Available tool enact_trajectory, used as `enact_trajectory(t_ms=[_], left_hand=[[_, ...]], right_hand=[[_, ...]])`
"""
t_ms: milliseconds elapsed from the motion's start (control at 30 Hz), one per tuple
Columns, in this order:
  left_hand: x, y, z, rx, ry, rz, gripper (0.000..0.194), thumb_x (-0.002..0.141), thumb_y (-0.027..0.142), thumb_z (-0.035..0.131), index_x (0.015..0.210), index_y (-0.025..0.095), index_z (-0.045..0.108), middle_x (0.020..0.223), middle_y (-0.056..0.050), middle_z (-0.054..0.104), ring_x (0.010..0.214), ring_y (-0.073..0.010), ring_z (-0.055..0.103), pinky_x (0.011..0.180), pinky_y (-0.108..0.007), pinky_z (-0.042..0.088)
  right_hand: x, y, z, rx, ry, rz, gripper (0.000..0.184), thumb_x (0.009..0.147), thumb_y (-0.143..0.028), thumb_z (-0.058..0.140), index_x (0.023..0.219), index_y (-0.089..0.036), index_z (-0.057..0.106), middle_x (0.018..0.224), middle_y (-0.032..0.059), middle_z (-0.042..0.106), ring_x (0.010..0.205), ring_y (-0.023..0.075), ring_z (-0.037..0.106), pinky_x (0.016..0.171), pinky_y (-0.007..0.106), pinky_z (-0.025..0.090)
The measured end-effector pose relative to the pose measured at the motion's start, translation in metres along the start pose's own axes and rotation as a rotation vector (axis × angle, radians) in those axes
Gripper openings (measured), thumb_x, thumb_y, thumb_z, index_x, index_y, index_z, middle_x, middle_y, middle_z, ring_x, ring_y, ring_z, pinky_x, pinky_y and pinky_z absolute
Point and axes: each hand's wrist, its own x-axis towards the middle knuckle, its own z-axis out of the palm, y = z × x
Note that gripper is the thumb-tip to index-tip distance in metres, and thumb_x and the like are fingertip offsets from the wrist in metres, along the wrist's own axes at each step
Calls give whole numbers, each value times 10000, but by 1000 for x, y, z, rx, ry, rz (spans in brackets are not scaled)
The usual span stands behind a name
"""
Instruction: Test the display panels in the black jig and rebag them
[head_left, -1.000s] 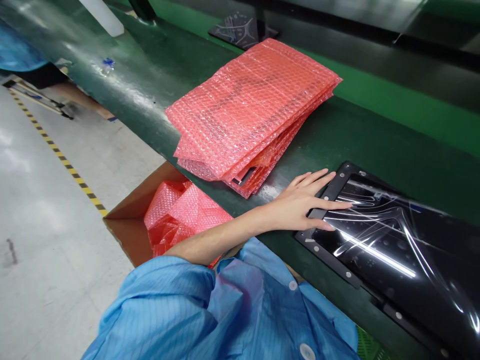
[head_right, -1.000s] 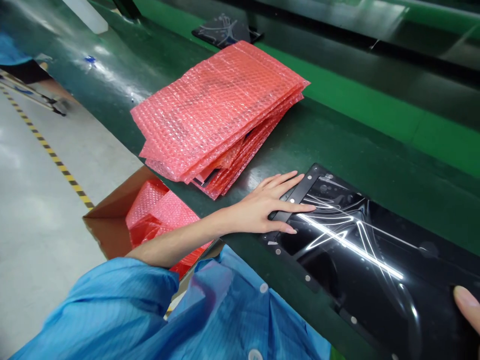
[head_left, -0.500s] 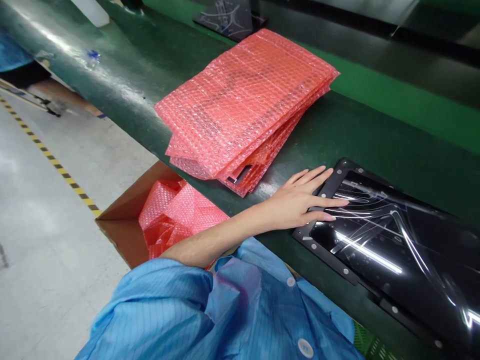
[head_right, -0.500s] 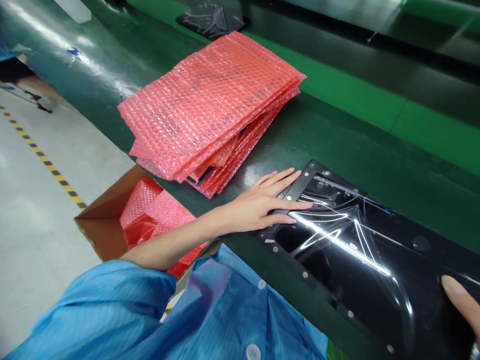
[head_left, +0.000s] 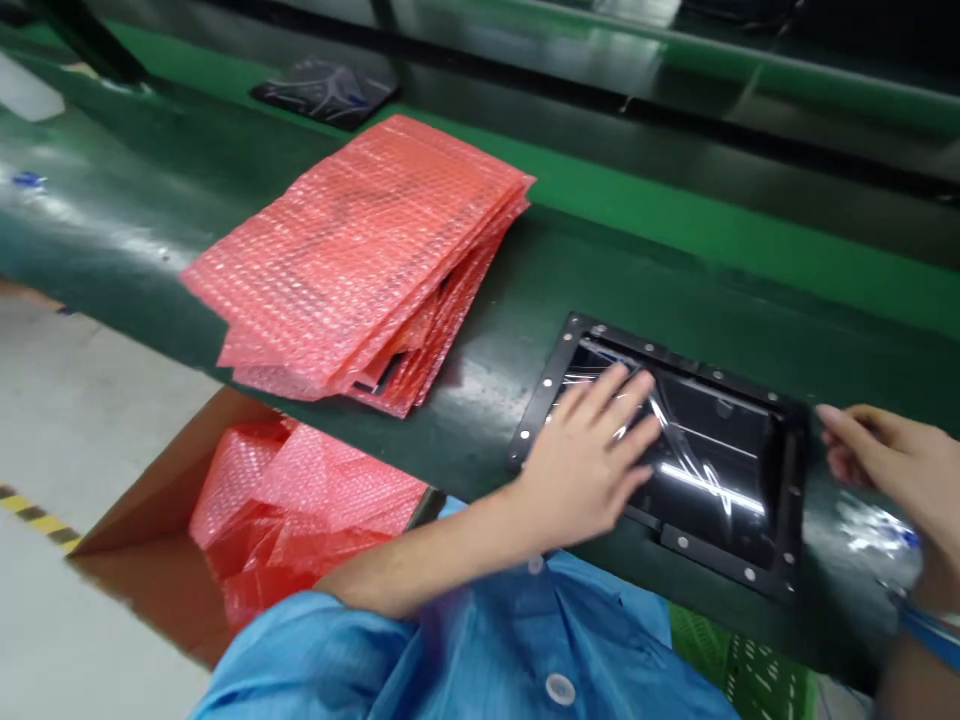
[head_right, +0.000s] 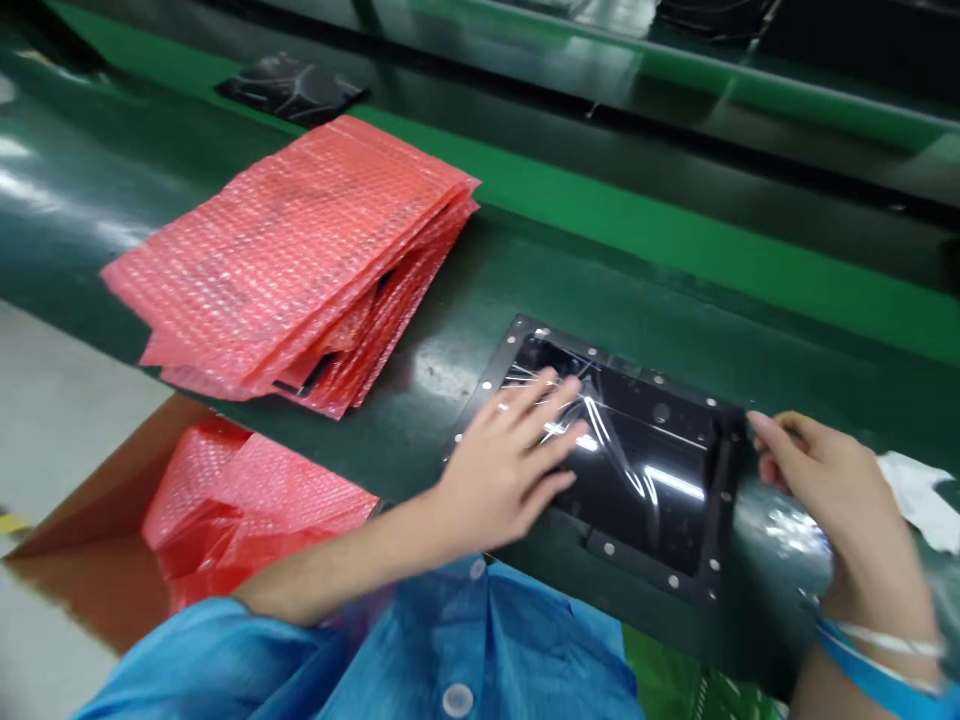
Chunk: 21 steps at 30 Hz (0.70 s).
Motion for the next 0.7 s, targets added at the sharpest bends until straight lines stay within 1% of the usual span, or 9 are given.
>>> enact_trajectory(t_ms=[67, 133, 233, 333, 467, 533, 600, 667, 700], left_hand=[[7, 32, 18, -61, -56, 178, 446, 968, 364, 538, 1363, 167, 608, 1574, -120, 446, 1481, -311, 361, 1170, -476, 323], [14, 56, 34, -79, -123, 320, 449, 993, 371, 488, 1384, 177, 595, 1541, -95, 496, 1452, -276, 411, 1182, -439, 303], [20, 71, 51, -43, -173, 397, 456, 1024, 372, 415, 1386, 163, 596, 1509, -83, 535, 1433, -250, 435, 1180, -411, 298], [21, 73, 56, 23, -173, 399, 442, 1038, 347, 387, 1371, 164, 610, 1512, -70, 534, 1431, -249, 434, 1160, -414, 318], [21, 76, 55, 89, -184, 417, 412, 1029, 315, 423, 1363, 177, 621, 1504, -76, 543, 1407, -262, 462, 1143, -425, 330], [24, 77, 53, 84, -197, 419, 403, 1022, 328, 443, 1335, 171, 642, 1487, -89, 558, 1386, -262, 483, 1135, -420, 341], [29, 71, 50, 34, -219, 449, 386, 1015, 358, 461, 1285, 180, 673, 1451, -85, 593, 1353, -242, 515, 1126, -407, 358], [38, 58, 44, -35, -233, 471, 380, 1006, 396, 480, 1271, 203, 672, 1428, -76, 612, 1319, -221, 544, 1128, -406, 367], [44, 49, 41, -51, -226, 444, 384, 1000, 403, 489, 1285, 210, 659, 1432, -81, 606, 1316, -220, 547, 1132, -415, 366]], right_hand=[[11, -11, -2, -67, -83, 84, 703, 560, -924, 352, 677, -248, 508, 595, 83, 588, 565, 289, 574, 577, 405, 423], [18, -19, -3, -94, -131, 105, 695, 533, -910, 389, 715, -247, 487, 587, 61, 586, 594, 283, 583, 621, 400, 421], [25, -24, 0, -112, -165, 97, 649, 553, -868, 469, 742, -248, 454, 565, 26, 570, 615, 264, 575, 643, 377, 392], [30, -23, 3, -137, -209, 104, 545, 667, -769, 558, 745, -243, 439, 548, -1, 561, 603, 236, 555, 648, 358, 369], [34, -26, 3, -163, -227, 137, 425, 848, -584, 655, 734, -231, 448, 531, -13, 548, 561, 218, 534, 622, 342, 342], [32, -29, 3, -153, -221, 132, 409, 887, -523, 677, 721, -226, 450, 528, -13, 547, 565, 216, 536, 621, 336, 338], [28, -31, 4, -123, -201, 114, 404, 902, -490, 686, 711, -225, 449, 533, -14, 551, 580, 215, 548, 625, 327, 346], [23, -31, 6, -89, -151, 102, 414, 897, -501, 688, 701, -226, 449, 544, -10, 558, 604, 225, 568, 623, 323, 349], [20, -30, 8, -75, -113, 102, 422, 894, -521, 678, 693, -228, 450, 550, -4, 560, 620, 236, 577, 620, 323, 348]])
